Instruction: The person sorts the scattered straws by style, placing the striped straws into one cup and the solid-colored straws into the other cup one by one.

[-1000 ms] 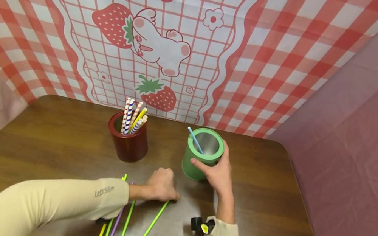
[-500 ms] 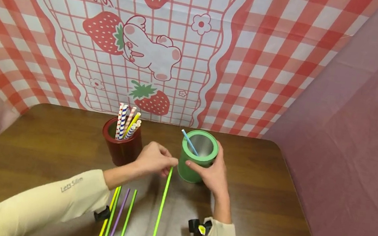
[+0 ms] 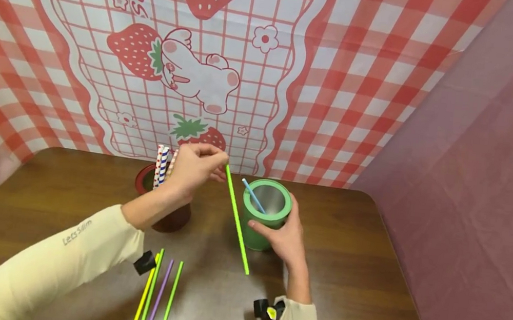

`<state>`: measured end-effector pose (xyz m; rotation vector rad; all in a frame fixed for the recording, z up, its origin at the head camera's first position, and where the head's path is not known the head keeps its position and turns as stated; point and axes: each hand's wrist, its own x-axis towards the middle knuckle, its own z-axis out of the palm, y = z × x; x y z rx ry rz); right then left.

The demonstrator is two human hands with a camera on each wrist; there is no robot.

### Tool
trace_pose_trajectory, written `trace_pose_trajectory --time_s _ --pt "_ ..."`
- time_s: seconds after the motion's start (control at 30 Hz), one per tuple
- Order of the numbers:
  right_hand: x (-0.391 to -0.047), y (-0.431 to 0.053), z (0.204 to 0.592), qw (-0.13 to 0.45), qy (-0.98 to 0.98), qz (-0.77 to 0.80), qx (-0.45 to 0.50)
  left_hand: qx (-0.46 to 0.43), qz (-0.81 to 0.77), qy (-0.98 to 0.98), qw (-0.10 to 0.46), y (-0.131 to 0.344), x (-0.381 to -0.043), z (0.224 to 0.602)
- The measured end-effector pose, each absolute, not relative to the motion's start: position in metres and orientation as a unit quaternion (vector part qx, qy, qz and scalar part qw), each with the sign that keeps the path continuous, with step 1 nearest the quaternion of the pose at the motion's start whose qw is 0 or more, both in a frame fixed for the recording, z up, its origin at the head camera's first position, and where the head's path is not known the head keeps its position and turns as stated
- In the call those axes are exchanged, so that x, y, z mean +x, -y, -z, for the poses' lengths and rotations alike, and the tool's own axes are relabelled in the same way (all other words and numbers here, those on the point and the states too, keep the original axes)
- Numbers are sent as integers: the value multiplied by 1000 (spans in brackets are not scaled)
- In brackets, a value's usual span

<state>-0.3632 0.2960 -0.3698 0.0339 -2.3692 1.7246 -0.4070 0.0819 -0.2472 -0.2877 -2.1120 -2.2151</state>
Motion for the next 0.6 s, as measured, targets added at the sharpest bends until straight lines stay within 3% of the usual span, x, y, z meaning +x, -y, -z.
trace_pose_trajectory --time_s 0.4,0.6 --pt "-362 -295 371 104 795 -597 19 -107 742 629 205 -80 -422 231" --pt "-360 -295 368 109 794 -598 20 -92 720 645 239 -86 -429 248"
